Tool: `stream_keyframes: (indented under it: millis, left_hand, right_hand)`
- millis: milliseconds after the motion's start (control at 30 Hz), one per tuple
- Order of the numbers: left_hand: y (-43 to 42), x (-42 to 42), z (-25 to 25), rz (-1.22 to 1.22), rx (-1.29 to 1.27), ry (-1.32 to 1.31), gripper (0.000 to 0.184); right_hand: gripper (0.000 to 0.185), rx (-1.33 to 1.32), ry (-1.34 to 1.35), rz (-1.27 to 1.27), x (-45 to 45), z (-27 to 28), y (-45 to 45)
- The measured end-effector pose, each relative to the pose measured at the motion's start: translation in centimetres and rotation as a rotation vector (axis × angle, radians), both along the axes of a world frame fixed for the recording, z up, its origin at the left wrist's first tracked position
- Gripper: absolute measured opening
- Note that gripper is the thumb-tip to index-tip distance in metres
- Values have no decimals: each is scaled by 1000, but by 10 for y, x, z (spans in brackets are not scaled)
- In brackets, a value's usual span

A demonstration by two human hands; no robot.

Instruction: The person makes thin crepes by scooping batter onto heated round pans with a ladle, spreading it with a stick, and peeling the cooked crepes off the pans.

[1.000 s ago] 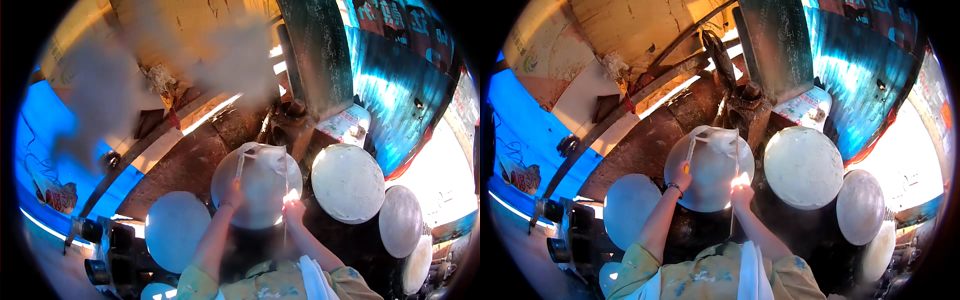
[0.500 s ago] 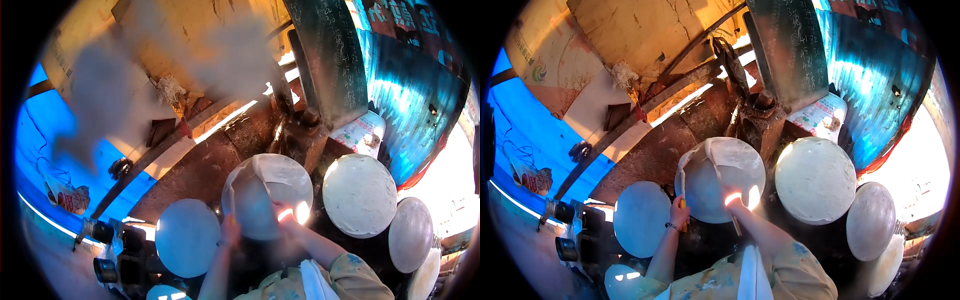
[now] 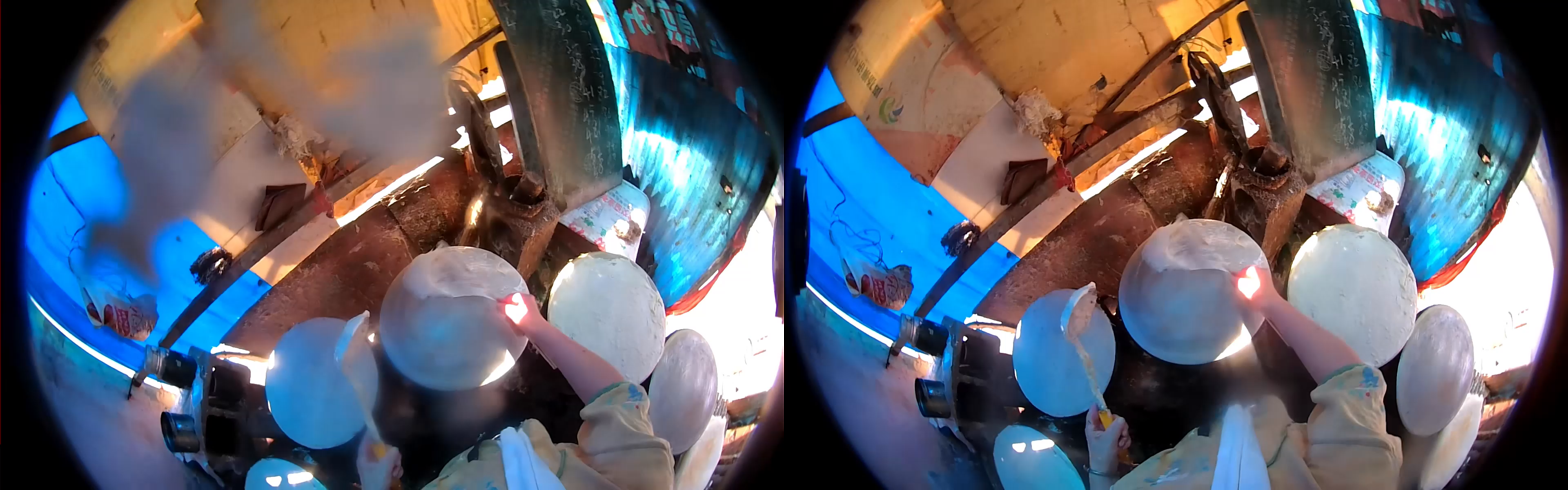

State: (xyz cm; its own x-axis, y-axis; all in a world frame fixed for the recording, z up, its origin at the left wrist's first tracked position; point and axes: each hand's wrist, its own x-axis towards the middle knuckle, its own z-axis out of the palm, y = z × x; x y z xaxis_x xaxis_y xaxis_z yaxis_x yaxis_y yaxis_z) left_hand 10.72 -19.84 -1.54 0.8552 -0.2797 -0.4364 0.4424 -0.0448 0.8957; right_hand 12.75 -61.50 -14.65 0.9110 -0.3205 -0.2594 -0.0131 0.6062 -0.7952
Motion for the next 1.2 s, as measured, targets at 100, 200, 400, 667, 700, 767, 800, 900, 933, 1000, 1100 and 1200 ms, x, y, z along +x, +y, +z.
stream_keyframes:
  millis: [100,200,400,667,700,767,800,900,933,1000,1100,1200]
  left_hand:
    - [-3,-17,19,27,-136,78,62]
    - [9,-17,18,-26,-329,325,57]
    - [7,-7,21,55,-388,292,42]
    - [17,-23,29,-28,-716,189,47]
    - [12,-17,30,-44,-743,197,48]
    - [5,-7,31,-35,-660,181,47]
    - [2,-10,31,-12,-668,192,49]
    - [8,-21,32,23,-667,189,50]
    - [11,-22,33,35,-648,178,50]
    - [13,-18,37,26,-628,173,50]
    - [-2,-13,44,68,-572,173,47]
    - [-5,-11,37,100,-689,216,47]
  right_hand:
    - [26,-649,387,-10,18,14,24]
    - [21,-565,451,182,-16,49,54]
    - [24,-344,324,104,-5,77,14]
    - [18,-526,397,428,-33,85,-32]
    - [21,-433,289,366,-19,61,-47]
    - [22,160,175,-123,8,55,-2]
    - [22,-584,268,264,18,57,3]
    - [28,-616,50,630,-12,50,-15]
    - [27,-485,147,536,-18,68,-19]
    - [24,-513,382,548,-15,87,-46]
    - [26,-442,377,170,37,75,-35]
    - [25,-682,399,500,47,74,1]
